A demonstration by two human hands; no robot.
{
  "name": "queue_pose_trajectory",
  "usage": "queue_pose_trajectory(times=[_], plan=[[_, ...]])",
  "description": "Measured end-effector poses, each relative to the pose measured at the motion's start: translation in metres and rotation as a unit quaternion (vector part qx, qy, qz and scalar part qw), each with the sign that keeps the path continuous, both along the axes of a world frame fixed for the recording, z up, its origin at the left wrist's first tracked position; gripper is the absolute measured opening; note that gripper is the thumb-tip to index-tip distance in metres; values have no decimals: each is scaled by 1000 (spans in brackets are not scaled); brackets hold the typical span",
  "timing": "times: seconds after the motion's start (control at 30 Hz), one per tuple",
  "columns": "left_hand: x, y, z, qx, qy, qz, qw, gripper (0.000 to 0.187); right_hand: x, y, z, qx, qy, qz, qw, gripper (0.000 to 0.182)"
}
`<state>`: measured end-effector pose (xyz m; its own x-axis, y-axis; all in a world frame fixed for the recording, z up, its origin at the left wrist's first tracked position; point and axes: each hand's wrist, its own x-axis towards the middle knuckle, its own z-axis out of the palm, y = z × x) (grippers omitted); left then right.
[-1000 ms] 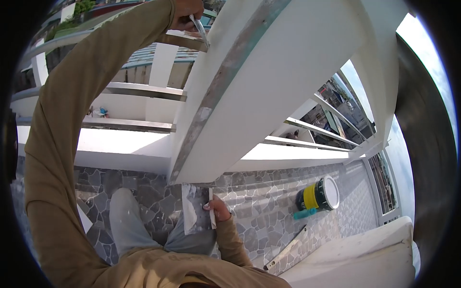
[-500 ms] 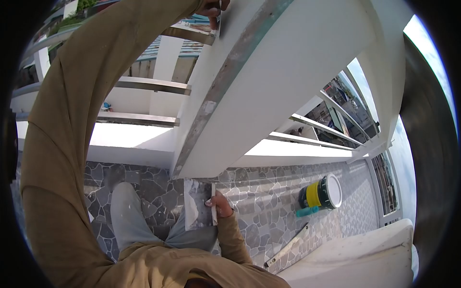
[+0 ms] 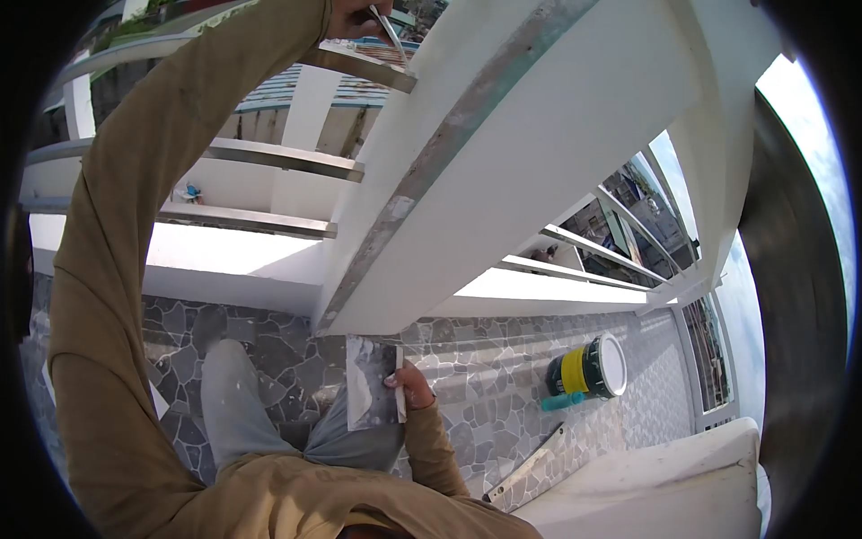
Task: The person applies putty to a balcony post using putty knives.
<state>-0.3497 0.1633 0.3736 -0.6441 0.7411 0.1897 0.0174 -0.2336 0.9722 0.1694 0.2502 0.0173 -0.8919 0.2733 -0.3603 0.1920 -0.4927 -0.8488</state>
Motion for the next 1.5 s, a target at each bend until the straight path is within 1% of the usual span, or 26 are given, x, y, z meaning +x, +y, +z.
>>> queue_pose_trajectory(times=[0.07,0.1,0.13,0.17,0.2,0.23,0.27,0.3,0.33,0.5,0.57,0.67,0.8,0.87,0.93,0.97,1.0,1.03,1.07,1.13,1.27,1.33,1.37,1.43,1.47,1.5], plan=[[50,-11,2,-57,-4,31,998,9,-3,-4,6,-9,6,8,1000,50],[51,-9,-2,-37,18,5,999,11,-3,-6,9,-5,-3,12,1000,50],[45,-5,-3,-37,19,5,999,11,-3,-6,10,0,-12,15,1000,51],[37,-1,-3,-133,371,26,919,11,-3,-7,9,-1,-12,15,1000,51],[25,5,-3,-209,672,44,709,11,-4,-8,8,-3,-4,2,1000,49],[14,11,-3,-209,673,43,708,11,-4,-9,7,-5,4,-10,1000,48],[10,12,-3,-73,789,65,607,13,-6,-12,12,-6,4,-11,1000,48],[7,14,-5,66,870,84,481,15,-6,-16,19,-9,12,-8,1000,49],[4,16,-6,66,870,83,482,15,-6,-18,23,-11,20,-5,1000,49],[4,18,-10,41,692,73,717,17,-6,-14,20,-11,20,1,1000,51],[0,12,-8,28,605,73,792,18,-10,-16,20,-6,21,6,1000,51],[2,1,1,17,459,72,885,19,-9,-15,13,-4,19,1,1000,51],[4,-4,9,9,243,59,968,20,-6,-14,13,-6,19,2,1000,49],[7,-4,10,4,128,47,991,21,-2,-9,5,-3,20,-8,1000,47],[17,-13,11,-6,12,38,999,22,-2,-3,2,29,14,9,999,47],[21,-17,9,-7,12,39,999,22,0,-2,-1,28,15,10,999,47],[28,-22,7,-75,462,110,877,24,-4,-14,16,21,8,7,1000,47],[26,-21,6,-125,808,155,555,25,-7,-21,25,13,1,3,1000,47],[25,-15,5,-123,809,154,554,25,-8,-21,23,13,3,1,1000,47],[35,-6,2,-21,837,116,534,26,-8,-21,20,11,8,-1,1000,49],[40,3,3,-57,849,106,514,26,-4,-18,18,12,12,-8,1000,48],[27,18,-7,29,827,127,546,26,-1,-15,15,28,8,-7,1000,47],[24,24,-10,28,828,125,546,26,0,-11,12,26,8,-8,1000,47],[26,29,-12,64,810,130,568,26,-2,-6,7,21,9,19,1000,47],[28,34,-5,60,811,130,567,26,-2,-6,5,19,9,22,1000,47],[28,43,8,-69,812,107,570,27,-4,-8,5,18,2,9,1000,49]])
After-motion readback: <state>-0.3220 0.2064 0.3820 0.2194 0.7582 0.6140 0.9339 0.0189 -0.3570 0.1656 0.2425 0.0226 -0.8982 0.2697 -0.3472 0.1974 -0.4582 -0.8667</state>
